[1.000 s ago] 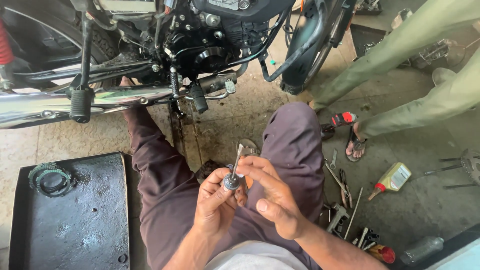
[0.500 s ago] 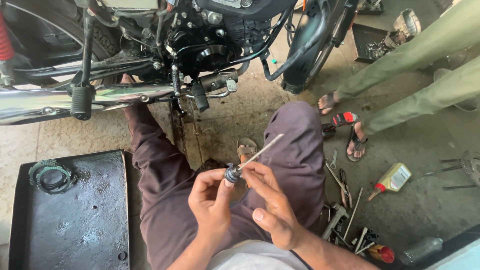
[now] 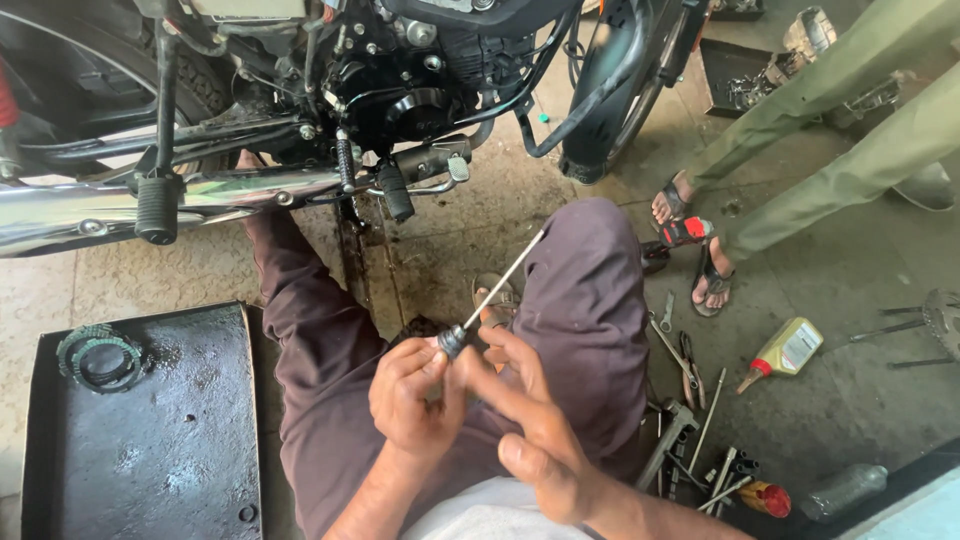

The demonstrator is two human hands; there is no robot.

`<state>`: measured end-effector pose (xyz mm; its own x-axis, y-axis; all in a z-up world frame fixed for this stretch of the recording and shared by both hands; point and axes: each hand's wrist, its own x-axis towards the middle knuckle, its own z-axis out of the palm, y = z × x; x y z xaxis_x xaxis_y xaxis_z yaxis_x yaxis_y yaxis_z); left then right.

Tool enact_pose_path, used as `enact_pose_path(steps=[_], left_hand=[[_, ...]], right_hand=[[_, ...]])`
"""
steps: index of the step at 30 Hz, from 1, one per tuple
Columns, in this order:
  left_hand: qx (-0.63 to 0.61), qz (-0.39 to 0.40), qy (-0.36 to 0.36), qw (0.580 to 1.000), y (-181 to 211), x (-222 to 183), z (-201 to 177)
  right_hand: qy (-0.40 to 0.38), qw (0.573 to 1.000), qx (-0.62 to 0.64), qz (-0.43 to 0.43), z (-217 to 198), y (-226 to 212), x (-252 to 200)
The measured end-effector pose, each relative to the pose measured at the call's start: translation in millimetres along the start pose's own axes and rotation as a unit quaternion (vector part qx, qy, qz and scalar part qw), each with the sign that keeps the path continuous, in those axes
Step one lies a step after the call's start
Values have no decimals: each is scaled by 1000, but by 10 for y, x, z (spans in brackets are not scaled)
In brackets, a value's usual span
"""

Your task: Repairing and wiring electrical components on a motorcycle.

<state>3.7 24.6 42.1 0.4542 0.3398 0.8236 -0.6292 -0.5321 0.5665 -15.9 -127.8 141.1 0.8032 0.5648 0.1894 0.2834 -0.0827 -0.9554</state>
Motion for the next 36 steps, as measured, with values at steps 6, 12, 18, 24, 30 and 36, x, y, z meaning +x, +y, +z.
enact_pose_path(steps=[6, 12, 18, 24, 30, 36], left_hand=[[-145, -287, -1, 947, -28, -131, 16], [-637, -502, -11, 585, -81, -143, -10], [-699, -480, -39, 529, -127, -220, -10], [-690, -492, -38, 530, -132, -225, -9], [-684, -499, -20, 532, -142, -250, -10], [-661, -493, -29, 564, -132, -222, -23]], right_hand=[[145, 985, 72, -63, -109, 478, -76], [83, 976, 196, -35, -108, 464, 42], [9, 989, 139, -40, 19, 307, 55], [9, 1000, 13, -22, -12, 294, 65], [42, 942, -325, -72, -52, 154, 115], [92, 875, -459, -121, -127, 110, 150]])
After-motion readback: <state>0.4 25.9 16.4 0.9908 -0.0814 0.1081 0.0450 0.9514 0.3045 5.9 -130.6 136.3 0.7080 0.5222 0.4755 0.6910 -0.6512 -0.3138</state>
